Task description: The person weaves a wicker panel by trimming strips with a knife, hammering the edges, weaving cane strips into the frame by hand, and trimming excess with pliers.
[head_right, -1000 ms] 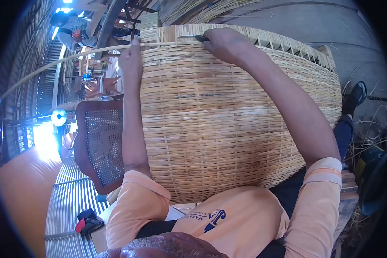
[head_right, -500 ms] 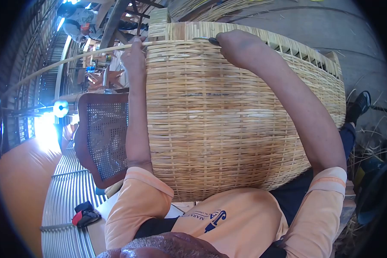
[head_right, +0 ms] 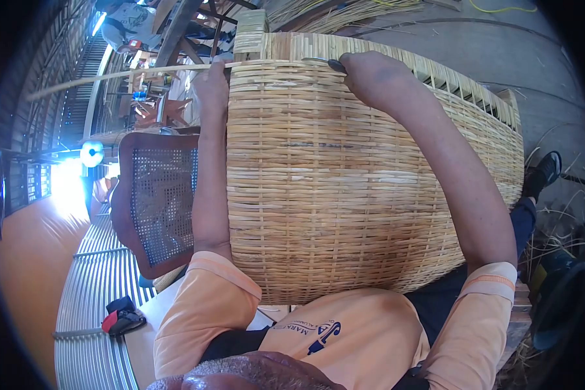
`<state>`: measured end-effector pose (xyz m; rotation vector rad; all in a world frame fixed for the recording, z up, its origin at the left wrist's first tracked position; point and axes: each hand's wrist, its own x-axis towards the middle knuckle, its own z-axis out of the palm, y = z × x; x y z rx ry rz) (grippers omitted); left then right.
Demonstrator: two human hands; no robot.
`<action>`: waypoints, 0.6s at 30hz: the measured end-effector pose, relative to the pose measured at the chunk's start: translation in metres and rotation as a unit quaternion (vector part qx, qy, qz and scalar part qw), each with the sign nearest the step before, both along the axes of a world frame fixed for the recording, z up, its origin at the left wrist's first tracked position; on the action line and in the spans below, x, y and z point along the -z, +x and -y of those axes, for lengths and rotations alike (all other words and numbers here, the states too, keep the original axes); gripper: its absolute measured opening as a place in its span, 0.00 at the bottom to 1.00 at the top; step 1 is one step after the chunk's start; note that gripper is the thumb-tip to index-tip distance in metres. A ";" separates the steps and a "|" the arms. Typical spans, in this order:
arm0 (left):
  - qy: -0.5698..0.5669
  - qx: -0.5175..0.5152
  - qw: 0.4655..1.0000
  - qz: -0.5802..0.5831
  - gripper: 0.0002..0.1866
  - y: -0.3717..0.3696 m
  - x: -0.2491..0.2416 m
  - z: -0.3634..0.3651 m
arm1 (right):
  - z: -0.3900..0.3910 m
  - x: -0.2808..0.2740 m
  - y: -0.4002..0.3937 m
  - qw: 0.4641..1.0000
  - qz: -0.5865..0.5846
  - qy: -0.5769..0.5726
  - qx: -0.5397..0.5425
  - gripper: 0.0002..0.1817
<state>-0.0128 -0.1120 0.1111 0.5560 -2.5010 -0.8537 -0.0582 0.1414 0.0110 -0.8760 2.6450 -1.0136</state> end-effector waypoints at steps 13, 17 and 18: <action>-0.095 0.009 0.995 0.018 0.14 -0.001 0.012 0.020 | 0.000 0.007 -0.001 0.999 0.012 -0.035 -0.001 0.18; -0.268 0.140 0.953 -0.001 0.15 0.002 0.024 0.037 | -0.001 0.021 -0.006 0.999 0.011 -0.039 0.005 0.20; -0.075 0.114 0.991 0.013 0.17 -0.004 0.029 0.045 | -0.005 0.028 -0.009 0.993 0.067 -0.090 0.030 0.19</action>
